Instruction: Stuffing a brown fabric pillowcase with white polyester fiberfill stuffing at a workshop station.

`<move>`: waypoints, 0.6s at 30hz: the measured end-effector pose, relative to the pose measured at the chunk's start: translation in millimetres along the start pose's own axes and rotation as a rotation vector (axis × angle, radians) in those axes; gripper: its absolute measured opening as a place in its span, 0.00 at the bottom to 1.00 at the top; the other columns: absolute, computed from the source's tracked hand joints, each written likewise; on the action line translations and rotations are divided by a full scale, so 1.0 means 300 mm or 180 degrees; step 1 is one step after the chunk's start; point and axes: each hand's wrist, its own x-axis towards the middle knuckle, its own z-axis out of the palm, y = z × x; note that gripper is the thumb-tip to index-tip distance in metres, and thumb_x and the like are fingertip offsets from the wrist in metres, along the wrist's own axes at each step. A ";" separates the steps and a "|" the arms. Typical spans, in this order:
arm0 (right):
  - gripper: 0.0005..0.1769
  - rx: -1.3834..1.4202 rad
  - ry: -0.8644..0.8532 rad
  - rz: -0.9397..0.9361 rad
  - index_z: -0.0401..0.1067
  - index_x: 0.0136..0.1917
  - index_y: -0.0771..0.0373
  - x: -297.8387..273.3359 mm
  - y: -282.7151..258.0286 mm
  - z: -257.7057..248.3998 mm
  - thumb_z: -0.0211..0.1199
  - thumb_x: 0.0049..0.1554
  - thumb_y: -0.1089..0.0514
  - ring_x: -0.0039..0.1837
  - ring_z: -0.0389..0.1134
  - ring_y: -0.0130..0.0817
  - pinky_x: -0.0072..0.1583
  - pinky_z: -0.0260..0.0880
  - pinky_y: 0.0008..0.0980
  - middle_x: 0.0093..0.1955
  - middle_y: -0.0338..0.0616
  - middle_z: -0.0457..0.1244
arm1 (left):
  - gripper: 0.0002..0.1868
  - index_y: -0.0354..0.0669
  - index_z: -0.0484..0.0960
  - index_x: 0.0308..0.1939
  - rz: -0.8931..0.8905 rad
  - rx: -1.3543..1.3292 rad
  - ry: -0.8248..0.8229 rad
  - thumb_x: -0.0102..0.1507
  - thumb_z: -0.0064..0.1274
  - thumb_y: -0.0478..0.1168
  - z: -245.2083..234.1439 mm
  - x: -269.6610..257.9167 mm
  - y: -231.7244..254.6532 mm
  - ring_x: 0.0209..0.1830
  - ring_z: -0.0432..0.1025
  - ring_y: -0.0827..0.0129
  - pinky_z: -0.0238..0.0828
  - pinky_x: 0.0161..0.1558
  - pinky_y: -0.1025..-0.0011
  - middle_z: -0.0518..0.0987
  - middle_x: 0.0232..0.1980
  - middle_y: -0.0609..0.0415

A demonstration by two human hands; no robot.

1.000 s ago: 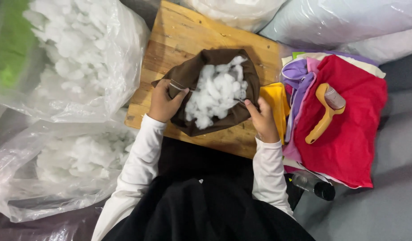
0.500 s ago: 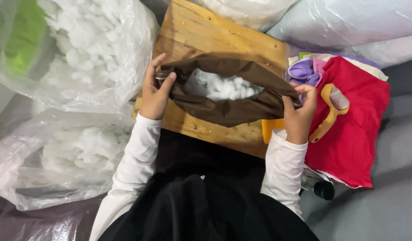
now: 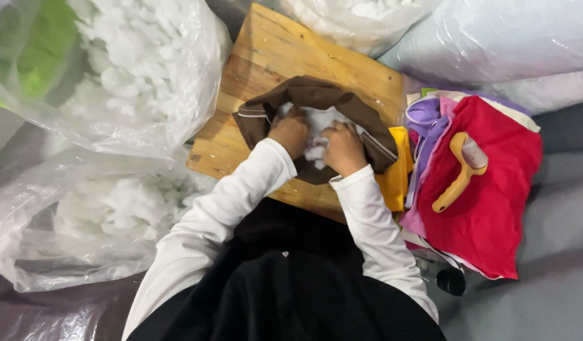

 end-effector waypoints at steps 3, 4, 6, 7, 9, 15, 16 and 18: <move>0.18 0.0083 -0.0182 0.0633 0.81 0.43 0.65 0.021 0.114 -0.011 0.59 0.57 0.48 0.51 0.75 0.58 0.50 0.75 0.55 0.42 0.58 0.71 | 0.07 0.39 0.87 0.30 -0.0846 0.0426 0.0172 0.57 0.53 0.37 0.623 0.224 -0.293 0.28 0.79 0.46 0.74 0.23 0.48 0.80 0.26 0.45; 0.18 0.0086 -0.0217 0.0643 0.81 0.43 0.65 0.020 0.148 -0.050 0.59 0.57 0.48 0.51 0.75 0.58 0.50 0.75 0.55 0.42 0.58 0.71 | 0.07 0.39 0.87 0.30 -0.0849 0.0411 0.0138 0.57 0.53 0.37 0.542 0.223 -0.316 0.28 0.79 0.46 0.74 0.23 0.48 0.80 0.26 0.45; 0.21 0.0101 -0.0305 0.0450 0.80 0.50 0.69 0.014 0.218 -0.114 0.51 0.61 0.52 0.57 0.72 0.62 0.59 0.71 0.57 0.50 0.66 0.71 | 0.13 0.34 0.87 0.40 -0.0487 0.0203 -0.0368 0.61 0.52 0.39 0.396 0.216 -0.365 0.38 0.82 0.46 0.79 0.34 0.52 0.85 0.37 0.41; 0.21 0.0110 -0.0360 0.0473 0.80 0.50 0.69 -0.067 0.143 -0.197 0.51 0.61 0.52 0.57 0.72 0.62 0.59 0.71 0.57 0.50 0.66 0.71 | 0.13 0.34 0.87 0.40 -0.0484 0.0178 -0.0423 0.61 0.52 0.39 0.290 0.135 -0.296 0.38 0.82 0.46 0.79 0.34 0.52 0.85 0.37 0.41; 0.21 0.0581 -0.0236 0.0051 0.78 0.59 0.69 -0.138 -0.004 -0.422 0.52 0.65 0.53 0.61 0.69 0.64 0.62 0.68 0.58 0.57 0.63 0.70 | 0.17 0.36 0.88 0.38 -0.0558 -0.0340 -0.0760 0.58 0.55 0.47 0.007 0.067 -0.199 0.42 0.82 0.46 0.80 0.37 0.51 0.86 0.39 0.40; 0.12 0.0890 0.0697 -0.1070 0.79 0.57 0.55 -0.209 -0.119 -0.381 0.57 0.64 0.61 0.55 0.72 0.54 0.56 0.73 0.46 0.48 0.47 0.69 | 0.33 0.47 0.78 0.60 0.0039 -0.0161 -0.0177 0.54 0.69 0.51 -0.227 -0.102 -0.062 0.49 0.79 0.49 0.81 0.45 0.55 0.81 0.54 0.48; 0.12 0.0894 0.0684 -0.1093 0.79 0.57 0.55 -0.190 -0.135 -0.335 0.57 0.64 0.61 0.55 0.72 0.54 0.56 0.73 0.46 0.48 0.47 0.69 | 0.33 0.47 0.78 0.60 0.0013 -0.0162 -0.0175 0.54 0.69 0.51 -0.229 -0.115 -0.067 0.49 0.79 0.49 0.81 0.45 0.55 0.81 0.54 0.48; 0.13 0.0986 0.0149 -0.1197 0.78 0.57 0.61 -0.155 -0.174 -0.245 0.58 0.61 0.62 0.56 0.71 0.61 0.56 0.72 0.51 0.49 0.56 0.69 | 0.24 0.44 0.79 0.51 0.0126 -0.0352 0.0215 0.56 0.68 0.48 -0.235 -0.145 -0.080 0.47 0.78 0.53 0.81 0.45 0.62 0.80 0.47 0.51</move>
